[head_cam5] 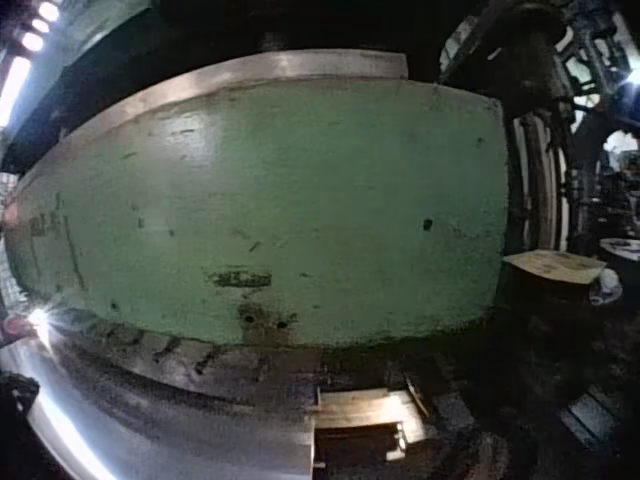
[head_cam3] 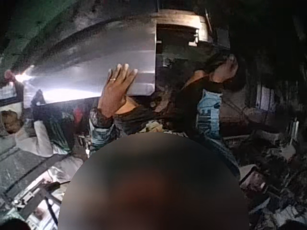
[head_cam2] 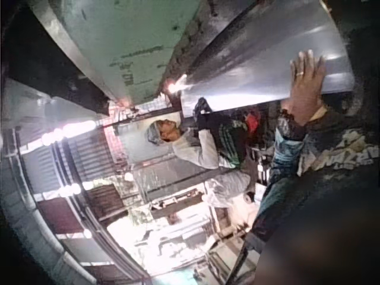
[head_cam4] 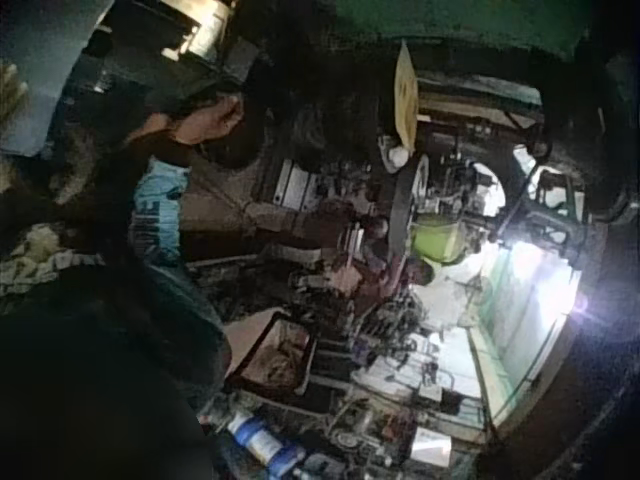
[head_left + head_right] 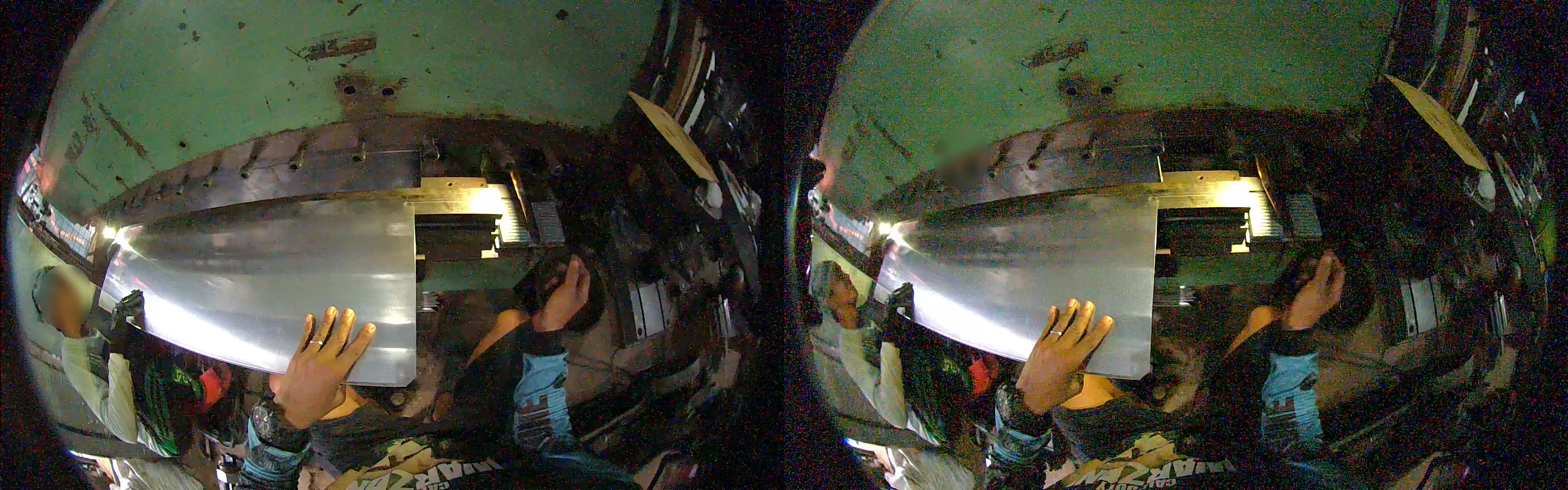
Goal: The person operates a press brake to bend a large metal sheet. They position the sheet, activate the machine, and then remove the bent piece with assistance from a coworker. The process is repeated multiple times.
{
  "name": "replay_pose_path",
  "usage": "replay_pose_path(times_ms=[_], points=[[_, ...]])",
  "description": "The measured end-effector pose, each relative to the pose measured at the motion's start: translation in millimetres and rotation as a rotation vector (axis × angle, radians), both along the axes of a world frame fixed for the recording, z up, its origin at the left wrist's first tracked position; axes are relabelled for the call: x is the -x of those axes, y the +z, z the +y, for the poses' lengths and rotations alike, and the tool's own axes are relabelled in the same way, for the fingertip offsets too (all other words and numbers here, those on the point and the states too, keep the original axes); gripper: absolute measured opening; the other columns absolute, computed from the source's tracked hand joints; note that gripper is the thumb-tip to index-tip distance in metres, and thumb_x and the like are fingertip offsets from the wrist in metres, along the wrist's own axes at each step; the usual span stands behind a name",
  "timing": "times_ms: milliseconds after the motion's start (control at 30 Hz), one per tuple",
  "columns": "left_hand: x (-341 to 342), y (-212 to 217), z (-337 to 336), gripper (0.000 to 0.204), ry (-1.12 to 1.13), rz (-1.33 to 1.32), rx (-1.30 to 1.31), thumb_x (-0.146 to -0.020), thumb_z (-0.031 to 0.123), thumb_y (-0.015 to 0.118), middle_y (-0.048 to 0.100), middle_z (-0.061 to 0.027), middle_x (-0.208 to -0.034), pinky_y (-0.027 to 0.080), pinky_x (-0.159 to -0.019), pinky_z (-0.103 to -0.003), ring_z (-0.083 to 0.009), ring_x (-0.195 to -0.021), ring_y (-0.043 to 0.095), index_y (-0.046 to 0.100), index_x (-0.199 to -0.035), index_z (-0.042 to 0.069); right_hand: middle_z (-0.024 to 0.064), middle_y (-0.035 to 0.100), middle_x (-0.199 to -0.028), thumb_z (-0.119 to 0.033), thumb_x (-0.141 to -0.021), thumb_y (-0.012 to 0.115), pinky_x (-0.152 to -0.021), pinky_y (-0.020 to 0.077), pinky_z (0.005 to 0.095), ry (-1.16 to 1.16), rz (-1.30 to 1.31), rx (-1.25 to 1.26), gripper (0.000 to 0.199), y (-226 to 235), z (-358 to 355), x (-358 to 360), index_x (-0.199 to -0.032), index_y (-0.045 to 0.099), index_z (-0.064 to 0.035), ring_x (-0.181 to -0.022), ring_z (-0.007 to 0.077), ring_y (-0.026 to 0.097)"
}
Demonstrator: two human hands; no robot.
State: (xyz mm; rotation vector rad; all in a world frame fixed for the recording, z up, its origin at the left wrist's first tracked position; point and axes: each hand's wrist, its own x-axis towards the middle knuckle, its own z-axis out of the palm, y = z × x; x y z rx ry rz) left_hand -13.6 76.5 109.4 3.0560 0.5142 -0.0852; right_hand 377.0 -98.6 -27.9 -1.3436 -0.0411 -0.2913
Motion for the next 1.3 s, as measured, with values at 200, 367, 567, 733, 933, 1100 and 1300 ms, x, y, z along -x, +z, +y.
replay_pose_path(times_ms=[200, 367, 567, 733, 933, 1100, 1300], points=[[6, -1, 1, 0.095, 0.001, -0.082, 0.062, -0.072, -0.007, 0.067, 0.041, -0.0226, -0.162, 0.027, -0.126, -0.061, -0.0467, -0.150, 0.038, 0.041, -0.161, 0.016, 0.0168, 0.063, -0.143, -0.024, -0.110, 0.054, -0.112, 0.0450, 0.0461, -0.016, -0.048, 0.388, 0.043, -22, -4, -74, -0.149, 0.057, -0.0064, -0.126, 0.0327, 0.060], [3, -3, 2, 0.093, 0.001, -0.098, 0.054, -0.073, -0.007, 0.065, 0.042, -0.0225, -0.161, 0.027, -0.126, -0.061, -0.0463, -0.150, 0.038, 0.041, -0.160, 0.015, 0.0191, 0.058, -0.147, -0.034, -0.105, 0.062, -0.111, 0.0460, 0.0456, 0.097, 0.316, 0.377, 0.053, -44, 12, -115, -0.149, 0.056, -0.0055, -0.129, 0.0344, 0.056], [2, 1, 1, 0.099, 0.010, -0.045, 0.069, -0.067, -0.002, 0.070, 0.042, -0.0221, -0.161, 0.027, -0.126, -0.060, -0.0462, -0.150, 0.038, 0.041, -0.160, 0.016, 0.0176, 0.068, -0.128, -0.054, -0.090, 0.077, -0.099, 0.0500, 0.0463, 0.220, 0.305, 0.120, 0.073, -71, 23, -131, -0.138, 0.064, -0.0006, -0.118, 0.0341, 0.060], [2, 2, -1, 0.103, 0.028, -0.047, 0.065, -0.063, 0.000, 0.072, 0.041, -0.0217, -0.161, 0.027, -0.126, -0.060, -0.0460, -0.150, 0.038, 0.041, -0.161, 0.016, 0.0138, 0.070, -0.122, -0.052, -0.093, 0.075, -0.094, 0.0503, 0.0473, 0.152, 0.206, 0.066, 0.060, -63, 45, -113, -0.123, 0.072, -0.0002, -0.111, 0.0321, 0.062], [-1, 9, 3, 0.104, 0.039, 0.021, 0.120, -0.063, 0.003, 0.074, 0.039, -0.0219, -0.163, 0.023, -0.128, -0.061, -0.0462, -0.152, 0.034, 0.040, -0.161, 0.016, 0.0112, 0.069, -0.119, -0.046, -0.098, 0.069, -0.092, 0.0499, 0.0434, 0.112, 0.235, -0.082, 0.049, -54, 49, -104, -0.121, 0.074, -0.0028, -0.105, 0.0261, 0.060], [-3, 15, 2, 0.104, 0.050, 0.012, 0.196, -0.064, 0.003, 0.072, 0.035, -0.0211, -0.167, 0.021, -0.129, -0.060, -0.0454, -0.155, 0.031, 0.040, -0.162, 0.016, 0.0136, 0.068, -0.127, -0.044, -0.101, 0.065, -0.094, 0.0515, 0.0449, 0.151, 0.199, 0.004, 0.055, -56, 45, -106, -0.130, 0.067, 0.0021, -0.110, 0.0293, 0.064], [-5, 16, 2, 0.099, 0.064, -0.018, 0.200, -0.066, 0.001, 0.070, 0.038, -0.0215, -0.166, 0.020, -0.128, -0.060, -0.0453, -0.155, 0.031, 0.044, -0.160, 0.016, 0.0104, 0.068, -0.120, -0.042, -0.101, 0.067, -0.087, 0.0501, 0.0406, 0.171, 0.213, -0.104, 0.048, -56, 49, -103, -0.123, 0.069, -0.0004, -0.102, 0.0250, 0.062]])
